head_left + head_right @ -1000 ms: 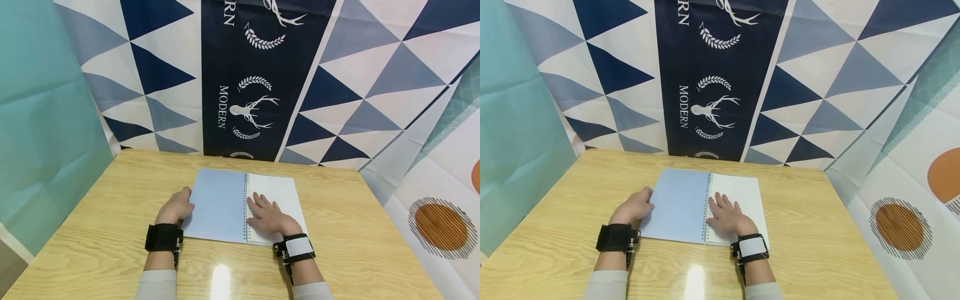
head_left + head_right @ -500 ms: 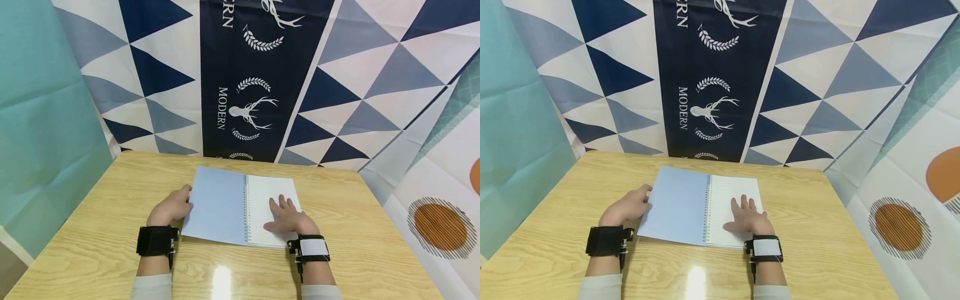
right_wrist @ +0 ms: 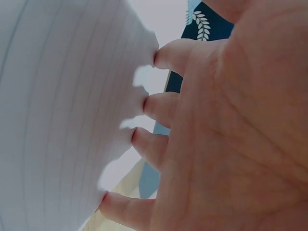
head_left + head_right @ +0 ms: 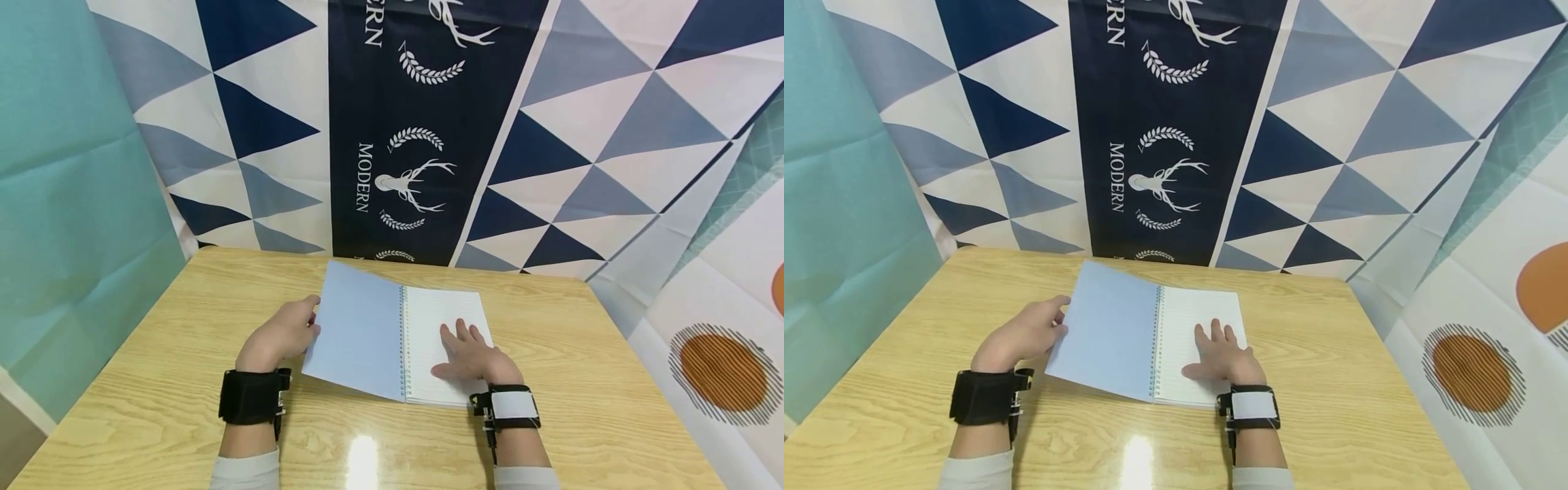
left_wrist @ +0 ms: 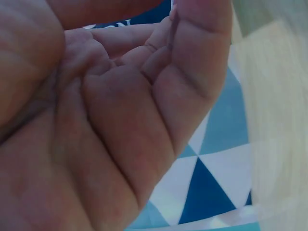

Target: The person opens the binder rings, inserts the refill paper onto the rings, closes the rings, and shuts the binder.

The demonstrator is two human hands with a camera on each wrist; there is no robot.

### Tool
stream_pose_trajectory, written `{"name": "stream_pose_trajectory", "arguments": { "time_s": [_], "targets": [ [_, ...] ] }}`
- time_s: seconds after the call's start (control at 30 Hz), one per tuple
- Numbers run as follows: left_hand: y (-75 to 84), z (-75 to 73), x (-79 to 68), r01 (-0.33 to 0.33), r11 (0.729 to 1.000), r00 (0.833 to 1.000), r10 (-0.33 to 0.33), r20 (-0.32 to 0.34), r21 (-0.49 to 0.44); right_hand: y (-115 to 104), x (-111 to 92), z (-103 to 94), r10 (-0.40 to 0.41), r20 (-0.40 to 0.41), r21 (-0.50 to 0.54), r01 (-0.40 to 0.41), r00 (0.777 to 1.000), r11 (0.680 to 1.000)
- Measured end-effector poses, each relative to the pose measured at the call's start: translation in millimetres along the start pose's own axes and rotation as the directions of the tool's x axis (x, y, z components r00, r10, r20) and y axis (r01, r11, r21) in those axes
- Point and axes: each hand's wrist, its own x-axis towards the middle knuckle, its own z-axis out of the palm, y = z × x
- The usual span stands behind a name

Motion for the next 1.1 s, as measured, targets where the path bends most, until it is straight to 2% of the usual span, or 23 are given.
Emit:
{"name": "stream_pose_trajectory", "arguments": {
  "time_s": [0.17, 0.43, 0.57, 0.67, 0.77, 0.9, 1.0, 1.1],
  "targets": [
    [9.5, -3.1, -1.6, -0.071, 0.997, 0.996, 0.073, -0.057, 0.032, 0.8, 1.6, 1.5, 0.014, -0.005, -0.002, -0.014, 1.0, 1.0],
    [24.6, -7.6, -6.8, -0.177, 0.984, 0.983, 0.175, -0.061, -0.034, -3.8, -1.0, -5.8, 0.028, -0.04, 0.094, -0.024, 0.999, 0.995],
    [30.9, -7.3, -7.1, -0.223, 0.972, 0.973, 0.218, -0.08, -0.072, -10.1, -9.5, -18.2, -0.012, -0.107, 0.072, 0.02, 0.994, 0.997],
    [36.5, -5.3, -6.5, -0.256, 0.959, 0.963, 0.242, -0.121, -0.123, -16.6, -16.2, -28.4, -0.055, -0.183, 0.088, 0.072, 0.982, 0.993],
    [43.7, -1.6, -5.0, -0.295, 0.939, 0.949, 0.268, -0.167, -0.174, -25.1, -22.4, -36.9, -0.103, -0.275, 0.151, 0.149, 0.956, 0.977],
    [53.8, 5.7, -2.0, -0.344, 0.912, 0.93, 0.299, -0.214, -0.222, -39.0, -30.7, -43.0, -0.184, -0.4, 0.202, 0.282, 0.898, 0.938],
    [60.2, 12.7, 0.5, -0.356, 0.89, 0.926, 0.297, -0.231, -0.283, -51.0, -39.4, -45.3, -0.254, -0.464, 0.186, 0.374, 0.848, 0.908],
    [67.7, 19.9, 2.8, -0.34, 0.866, 0.936, 0.275, -0.218, -0.367, -61.9, -47.4, -46.4, -0.305, -0.492, 0.17, 0.434, 0.815, 0.885]
  ]
}}
